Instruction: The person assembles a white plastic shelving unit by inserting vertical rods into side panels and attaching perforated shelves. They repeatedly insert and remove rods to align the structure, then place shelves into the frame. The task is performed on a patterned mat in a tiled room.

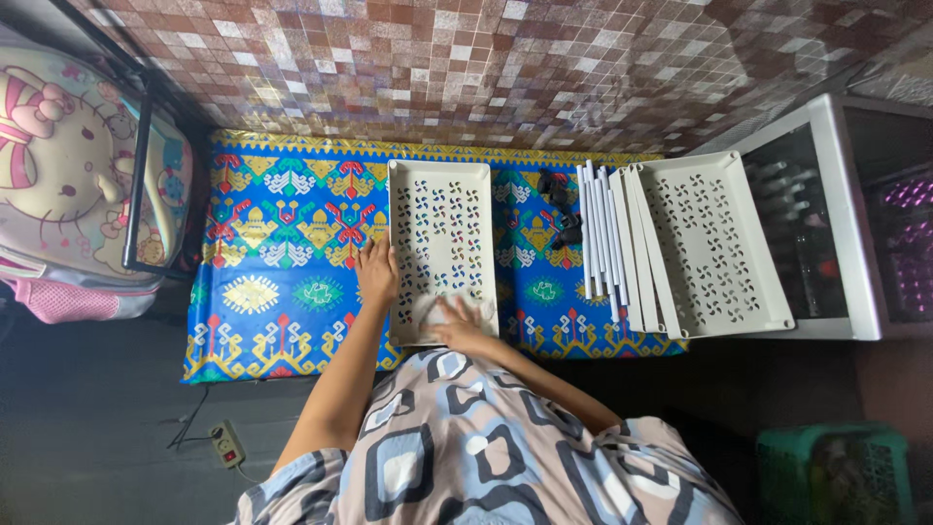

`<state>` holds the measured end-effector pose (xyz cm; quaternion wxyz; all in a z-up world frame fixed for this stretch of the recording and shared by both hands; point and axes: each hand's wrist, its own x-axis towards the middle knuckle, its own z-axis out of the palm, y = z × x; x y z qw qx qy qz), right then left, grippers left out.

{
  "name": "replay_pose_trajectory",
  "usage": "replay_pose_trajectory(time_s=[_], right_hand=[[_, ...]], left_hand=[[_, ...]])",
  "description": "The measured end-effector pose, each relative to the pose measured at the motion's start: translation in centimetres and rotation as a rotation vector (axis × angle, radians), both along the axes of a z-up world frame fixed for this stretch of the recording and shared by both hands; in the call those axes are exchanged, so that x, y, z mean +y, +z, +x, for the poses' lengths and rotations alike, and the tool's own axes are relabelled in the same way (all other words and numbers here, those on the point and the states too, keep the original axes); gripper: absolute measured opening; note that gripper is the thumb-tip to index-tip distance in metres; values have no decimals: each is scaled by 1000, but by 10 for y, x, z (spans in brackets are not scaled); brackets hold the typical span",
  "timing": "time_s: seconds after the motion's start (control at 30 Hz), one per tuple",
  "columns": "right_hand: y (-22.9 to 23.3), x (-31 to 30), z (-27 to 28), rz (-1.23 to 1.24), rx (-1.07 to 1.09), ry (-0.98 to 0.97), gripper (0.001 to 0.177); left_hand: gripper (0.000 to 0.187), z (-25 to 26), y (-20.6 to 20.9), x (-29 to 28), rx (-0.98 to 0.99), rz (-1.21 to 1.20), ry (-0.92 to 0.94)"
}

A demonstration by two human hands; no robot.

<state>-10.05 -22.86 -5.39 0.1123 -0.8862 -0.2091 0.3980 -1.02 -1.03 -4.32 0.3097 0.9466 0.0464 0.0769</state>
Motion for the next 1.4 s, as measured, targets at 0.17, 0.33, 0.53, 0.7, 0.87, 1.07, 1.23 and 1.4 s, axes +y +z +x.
replay_pose_trajectory(time_s=[0.17, 0.33, 0.53, 0.7, 0.87, 1.07, 1.23, 1.4], right_hand=[[10, 4, 38, 193, -154, 205, 49], [36, 10, 159, -25, -248, -171, 59], [38, 23, 116, -52, -215, -413, 61], [27, 25, 7, -13, 13, -69, 69], [22, 46, 75, -80, -341, 189, 56], [47, 52, 217, -58, -383, -282, 67], [37, 23, 168, -45, -424, -570, 74], [18, 30, 26, -76, -196, -233, 79]], left_hand=[[51, 1, 2, 0, -14, 3, -51], [50, 3, 7, -2, -35, 13, -61], [50, -9, 10, 1, -25, -29, -57], [49, -2, 18, -3, -34, -52, -51], [49, -9, 16, 0, -24, -102, -77], [49, 1, 20, 1, -6, -79, -88], [47, -6, 11, 2, -22, -49, -78], [45, -2, 13, 2, -66, -55, -71]])
